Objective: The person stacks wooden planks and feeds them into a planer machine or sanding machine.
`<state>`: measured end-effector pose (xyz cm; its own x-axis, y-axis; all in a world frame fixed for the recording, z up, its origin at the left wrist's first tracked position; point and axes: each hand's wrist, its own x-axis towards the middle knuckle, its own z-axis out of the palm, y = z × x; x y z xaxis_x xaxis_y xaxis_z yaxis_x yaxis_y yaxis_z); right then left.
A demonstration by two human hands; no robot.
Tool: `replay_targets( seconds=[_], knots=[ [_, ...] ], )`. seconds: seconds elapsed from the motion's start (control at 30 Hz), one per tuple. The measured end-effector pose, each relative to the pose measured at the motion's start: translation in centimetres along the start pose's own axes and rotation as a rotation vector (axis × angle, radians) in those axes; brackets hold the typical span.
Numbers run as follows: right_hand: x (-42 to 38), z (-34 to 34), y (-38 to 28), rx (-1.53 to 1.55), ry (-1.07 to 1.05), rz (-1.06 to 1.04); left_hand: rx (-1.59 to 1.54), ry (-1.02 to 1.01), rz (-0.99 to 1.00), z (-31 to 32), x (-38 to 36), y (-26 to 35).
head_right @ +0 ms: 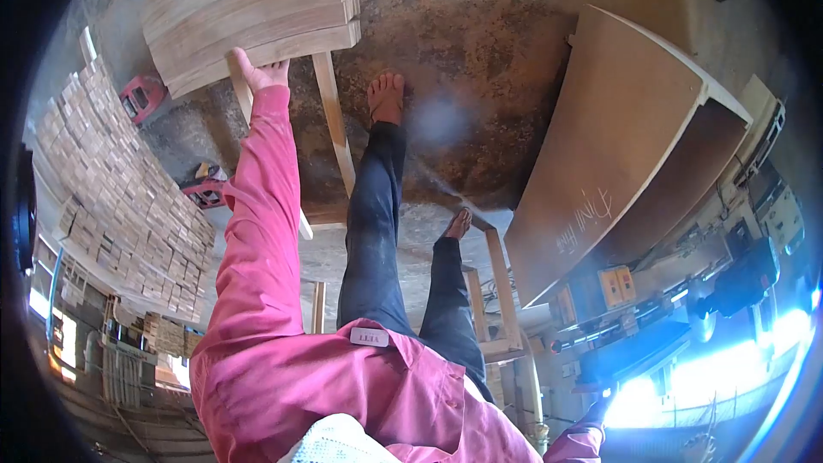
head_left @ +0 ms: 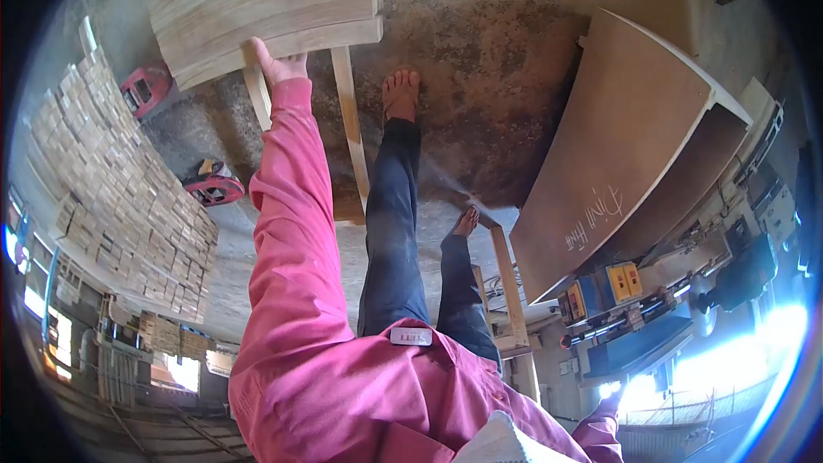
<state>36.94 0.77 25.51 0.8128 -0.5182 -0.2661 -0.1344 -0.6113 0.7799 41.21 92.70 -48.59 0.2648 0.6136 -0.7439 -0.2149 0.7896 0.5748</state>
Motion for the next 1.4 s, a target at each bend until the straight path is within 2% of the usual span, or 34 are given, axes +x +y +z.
replay_targets(
  seconds=[0.07,0.13,0.17,0.2,0.23,0.3,0.33,0.37,0.43,0.5,0.53,0.57,0.6,0.63,0.67,0.7,0.73,0.8,0.83,0.87,0.93,1.0,1.03,1.07,1.13,1.17,1.2,1.23,1.27,1.33,1.4],
  knots=[
    [-0.6,-0.4,0.2,-0.038,0.023,-0.013,0.045,0.234,-0.058,-0.7,-1.8,0.3],
    [-2.6,-0.2,-0.3,-0.046,0.054,-0.033,0.010,0.270,-0.107,-0.9,-5.0,0.1],
    [-3.0,0.1,-0.5,-0.045,0.071,-0.050,0.066,0.370,-0.141,0.1,-7.9,0.4],
    [-2.9,0.5,-0.8,-0.039,0.090,-0.075,0.116,0.375,-0.192,0.0,-10.7,0.3],
    [-2.3,1.0,-1.4,-0.029,0.113,-0.105,0.137,0.304,-0.222,0.2,-13.8,0.3],
    [-1.2,1.6,-1.9,-0.012,0.161,-0.167,0.218,0.321,-0.309,0.8,-19.9,0.8],
    [-1.1,1.8,-1.8,-0.003,0.188,-0.187,0.115,0.265,-0.370,0.5,-22.7,0.6],
    [-1.1,1.8,-1.9,0.009,0.221,-0.195,0.129,0.204,-0.343,0.6,-25.5,0.5],
    [-1.7,2.4,-0.8,0.033,0.299,-0.174,0.144,0.142,-0.414,2.2,-32.1,1.3],
    [-2.1,3.0,0.4,0.054,0.383,-0.126,0.235,0.043,-0.402,4.2,-38.2,1.9],
    [-0.1,3.5,0.9,0.063,0.422,-0.098,0.329,-0.047,-0.392,5.2,-41.1,2.5],
    [-1.8,4.2,2.1,0.073,0.457,-0.064,0.382,-0.153,-0.361,5.9,-43.3,2.5],
    [-2.4,1.5,0.0,0.680,0.138,0.306,0.437,-0.264,-0.328,6.7,-45.1,2.3],
    [-1.9,2.3,1.2,0.953,-0.030,0.249,0.442,-0.327,-0.317,8.1,-47.0,2.4],
    [-2.2,1.7,1.2,1.001,-0.041,0.182,0.560,-0.495,-0.246,9.7,-48.9,2.9],
    [-2.5,2.0,1.3,0.959,0.040,0.089,0.679,-0.662,-0.170,11.1,-50.6,3.2],
    [-3.0,1.6,1.4,0.964,0.023,0.090,0.791,-0.776,-0.154,12.9,-52.0,3.6],
    [-4.1,1.3,2.0,1.086,0.040,0.026,0.737,-0.961,0.036,17.1,-58.2,4.1],
    [-4.1,2.8,2.7,1.113,0.109,-0.061,0.792,-1.053,0.032,19.2,-61.5,4.8],
    [-5.7,1.2,3.3,1.208,0.113,0.003,0.795,-1.166,0.204,20.6,-64.3,4.8],
    [-8.4,0.6,3.9,1.275,0.423,-0.049,1.005,-1.283,0.410,23.8,-72.0,6.3],
    [-12.7,-2.9,5.8,1.319,0.713,-0.214,1.211,-1.346,1.122,25.5,-73.4,5.2],
    [-14.6,-3.5,6.4,1.403,0.791,-0.263,1.242,-1.430,1.149,27.1,-77.1,5.8],
    [-16.5,-4.6,7.3,1.389,0.853,-0.308,1.306,-1.466,1.385,28.5,-80.0,6.0],
    [-18.4,-5.0,8.5,1.315,0.945,-0.449,1.356,-1.582,1.514,31.3,-86.8,6.0],
    [-18.6,-5.4,9.0,1.311,0.964,-0.497,1.350,-1.656,1.510,32.6,-89.0,5.3],
    [-17.8,-5.7,9.2,1.297,1.000,-0.547,1.352,-1.723,1.613,34.2,-90.9,4.2],
    [-16.9,-6.4,9.3,1.267,1.068,-0.545,1.341,-1.791,1.719,35.8,-92.8,3.1],
    [-16.2,-7.4,9.7,1.234,1.083,-0.529,1.317,-1.870,1.718,37.3,-94.7,2.2],
    [-13.4,-8.9,10.3,1.178,1.089,-0.470,1.314,-1.955,1.947,40.3,-98.4,-0.9],
    [-9.9,-10.3,10.9,1.065,1.063,-0.379,1.275,-2.083,1.953,43.4,-102.1,-4.1]
  ],
)
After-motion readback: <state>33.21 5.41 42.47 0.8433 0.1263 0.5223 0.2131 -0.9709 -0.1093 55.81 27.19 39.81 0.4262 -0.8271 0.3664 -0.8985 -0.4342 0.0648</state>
